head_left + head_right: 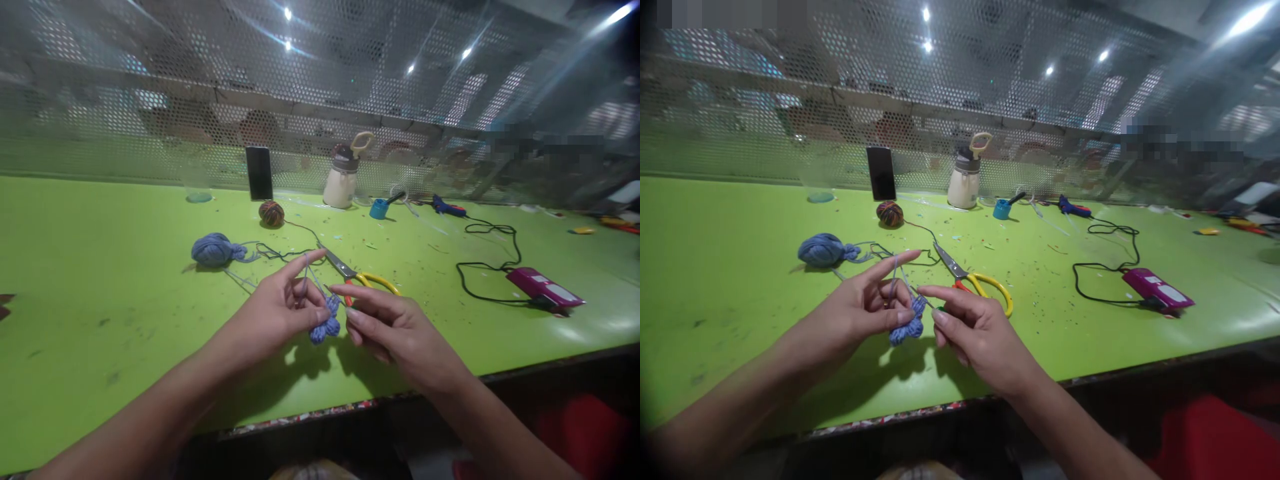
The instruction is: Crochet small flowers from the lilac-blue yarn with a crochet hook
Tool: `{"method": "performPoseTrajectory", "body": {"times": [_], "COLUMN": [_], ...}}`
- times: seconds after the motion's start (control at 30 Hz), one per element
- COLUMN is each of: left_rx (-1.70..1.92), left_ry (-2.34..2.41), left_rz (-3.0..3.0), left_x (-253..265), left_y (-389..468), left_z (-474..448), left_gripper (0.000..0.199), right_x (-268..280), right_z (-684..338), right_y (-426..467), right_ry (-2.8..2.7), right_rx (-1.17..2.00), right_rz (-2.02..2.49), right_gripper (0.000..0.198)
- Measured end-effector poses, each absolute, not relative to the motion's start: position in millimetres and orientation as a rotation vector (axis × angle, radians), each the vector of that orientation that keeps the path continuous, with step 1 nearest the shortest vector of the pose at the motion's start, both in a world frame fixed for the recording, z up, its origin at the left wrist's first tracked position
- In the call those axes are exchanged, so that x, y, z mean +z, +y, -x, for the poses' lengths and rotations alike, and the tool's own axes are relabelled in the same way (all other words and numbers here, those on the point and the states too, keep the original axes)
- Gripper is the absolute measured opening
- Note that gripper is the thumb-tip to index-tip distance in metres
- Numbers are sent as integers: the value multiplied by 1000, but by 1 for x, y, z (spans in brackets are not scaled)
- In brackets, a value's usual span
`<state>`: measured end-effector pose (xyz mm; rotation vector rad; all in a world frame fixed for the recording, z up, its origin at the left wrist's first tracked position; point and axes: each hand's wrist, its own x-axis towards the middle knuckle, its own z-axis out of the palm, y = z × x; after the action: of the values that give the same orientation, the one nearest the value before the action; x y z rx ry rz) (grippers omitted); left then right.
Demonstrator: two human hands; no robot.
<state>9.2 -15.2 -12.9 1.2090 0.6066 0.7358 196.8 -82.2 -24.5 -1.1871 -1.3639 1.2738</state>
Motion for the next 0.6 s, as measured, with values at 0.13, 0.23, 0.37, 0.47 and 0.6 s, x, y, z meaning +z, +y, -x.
{"method": "performPoseTrajectory", "body": {"times": [0.13,0.23,0.37,0.47,0.6], "left_rx": [751,782,816,841,858], "left_ry": [598,610,605,579,584], "left_rz": [-1225,-1232,-1195,-1140,-1092], "left_x": [-13,-13,-14,-15,-15], "left_y": [-15,-15,-15,-15,-16], "left_z": [-8,-7,-7,-6,-6], "left_gripper": [88,89,90,91,90], "right_x": [-23,-24,-25,-25,-25], "right_z": [-199,-199,-199,-198,-196], "right_y": [-81,-82,-83,-84,-84], "right_ry": [-1340,-1297,-1231,-1163,-1142], "right_rx": [1305,1308,1345,1404,1430], "right_rz": [1171,1134,1097,1087,1070], "right_gripper": [36,34,32,32,32]}}
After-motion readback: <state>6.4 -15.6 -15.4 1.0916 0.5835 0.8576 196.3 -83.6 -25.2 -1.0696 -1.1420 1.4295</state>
